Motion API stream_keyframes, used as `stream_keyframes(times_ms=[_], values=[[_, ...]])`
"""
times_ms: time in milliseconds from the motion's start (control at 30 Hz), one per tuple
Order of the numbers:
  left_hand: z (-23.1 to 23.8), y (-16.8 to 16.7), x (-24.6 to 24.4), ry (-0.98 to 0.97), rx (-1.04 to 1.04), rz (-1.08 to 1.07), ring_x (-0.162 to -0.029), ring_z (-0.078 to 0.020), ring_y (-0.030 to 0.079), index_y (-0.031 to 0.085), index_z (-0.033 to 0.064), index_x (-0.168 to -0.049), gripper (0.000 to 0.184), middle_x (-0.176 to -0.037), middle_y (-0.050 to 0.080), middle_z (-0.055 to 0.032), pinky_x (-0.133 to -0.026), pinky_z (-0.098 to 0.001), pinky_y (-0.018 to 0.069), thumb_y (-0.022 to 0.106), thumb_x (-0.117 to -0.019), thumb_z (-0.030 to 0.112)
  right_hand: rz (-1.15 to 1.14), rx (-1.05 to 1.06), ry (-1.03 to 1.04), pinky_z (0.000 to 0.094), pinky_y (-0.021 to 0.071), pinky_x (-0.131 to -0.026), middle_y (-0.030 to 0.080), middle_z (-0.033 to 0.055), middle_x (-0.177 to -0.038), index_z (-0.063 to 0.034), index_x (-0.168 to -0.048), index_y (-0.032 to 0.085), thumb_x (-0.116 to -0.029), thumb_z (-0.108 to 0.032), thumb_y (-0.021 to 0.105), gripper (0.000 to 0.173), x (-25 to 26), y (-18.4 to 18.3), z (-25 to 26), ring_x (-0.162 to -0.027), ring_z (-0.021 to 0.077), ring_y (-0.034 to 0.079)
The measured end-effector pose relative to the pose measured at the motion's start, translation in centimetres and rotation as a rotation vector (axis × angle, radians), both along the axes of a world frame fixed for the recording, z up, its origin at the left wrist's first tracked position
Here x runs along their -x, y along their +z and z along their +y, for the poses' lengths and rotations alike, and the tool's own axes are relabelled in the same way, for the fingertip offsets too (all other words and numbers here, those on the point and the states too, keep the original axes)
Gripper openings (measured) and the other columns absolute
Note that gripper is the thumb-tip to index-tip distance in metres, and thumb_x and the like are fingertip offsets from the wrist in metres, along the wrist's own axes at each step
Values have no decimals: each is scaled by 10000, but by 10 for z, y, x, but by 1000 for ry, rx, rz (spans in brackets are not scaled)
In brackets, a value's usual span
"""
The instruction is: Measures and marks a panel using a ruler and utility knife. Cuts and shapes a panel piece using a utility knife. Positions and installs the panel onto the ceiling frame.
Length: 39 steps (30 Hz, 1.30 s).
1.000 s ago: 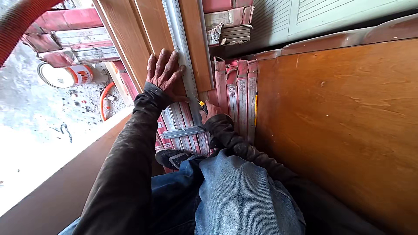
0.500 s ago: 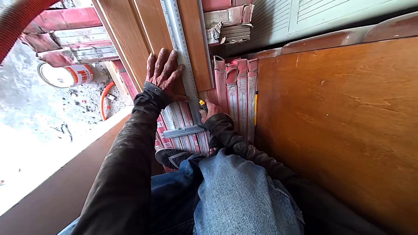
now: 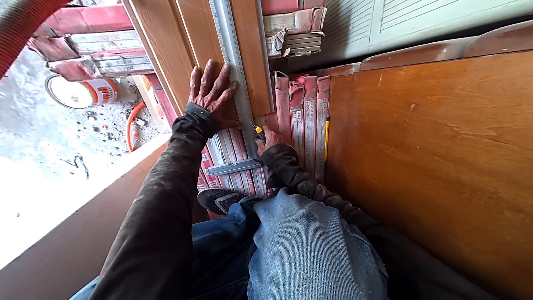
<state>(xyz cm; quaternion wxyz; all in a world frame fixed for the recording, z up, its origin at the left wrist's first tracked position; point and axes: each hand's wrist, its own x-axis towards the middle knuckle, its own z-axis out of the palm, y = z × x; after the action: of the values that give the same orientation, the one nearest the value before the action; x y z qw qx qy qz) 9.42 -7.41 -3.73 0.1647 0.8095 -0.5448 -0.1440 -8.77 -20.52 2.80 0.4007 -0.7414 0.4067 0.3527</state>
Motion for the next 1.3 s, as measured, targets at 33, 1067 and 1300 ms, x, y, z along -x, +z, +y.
stream_keyframes(times_ms=[33,1067,1300], values=[[0,1,0,1,-3,3,-1559,-479,138,541,184,-1476,1081,-1691,244,-176,-1207,-711,72,618,-667,896,-2,5,2,553,476,-1060,666,257,-1286,4,-1434,537,-1014,-163,610,459,1,-1,0,-1224,396,639],[-1,1,1,12,35,10,-1556,-481,147,530,184,-1480,1090,-1682,270,-173,-1203,-717,81,641,-655,886,-80,25,-14,546,476,-1062,669,263,-1272,42,-1385,571,-988,-138,634,440,6,-6,1,-1213,391,644],[-1,0,-1,6,20,22,-1565,-462,128,496,211,-1509,1114,-1694,249,-154,-1205,-715,70,648,-639,889,7,-2,0,538,470,-1073,661,250,-1297,13,-1421,544,-1008,-159,626,454,-1,3,-3,-1232,383,636]])
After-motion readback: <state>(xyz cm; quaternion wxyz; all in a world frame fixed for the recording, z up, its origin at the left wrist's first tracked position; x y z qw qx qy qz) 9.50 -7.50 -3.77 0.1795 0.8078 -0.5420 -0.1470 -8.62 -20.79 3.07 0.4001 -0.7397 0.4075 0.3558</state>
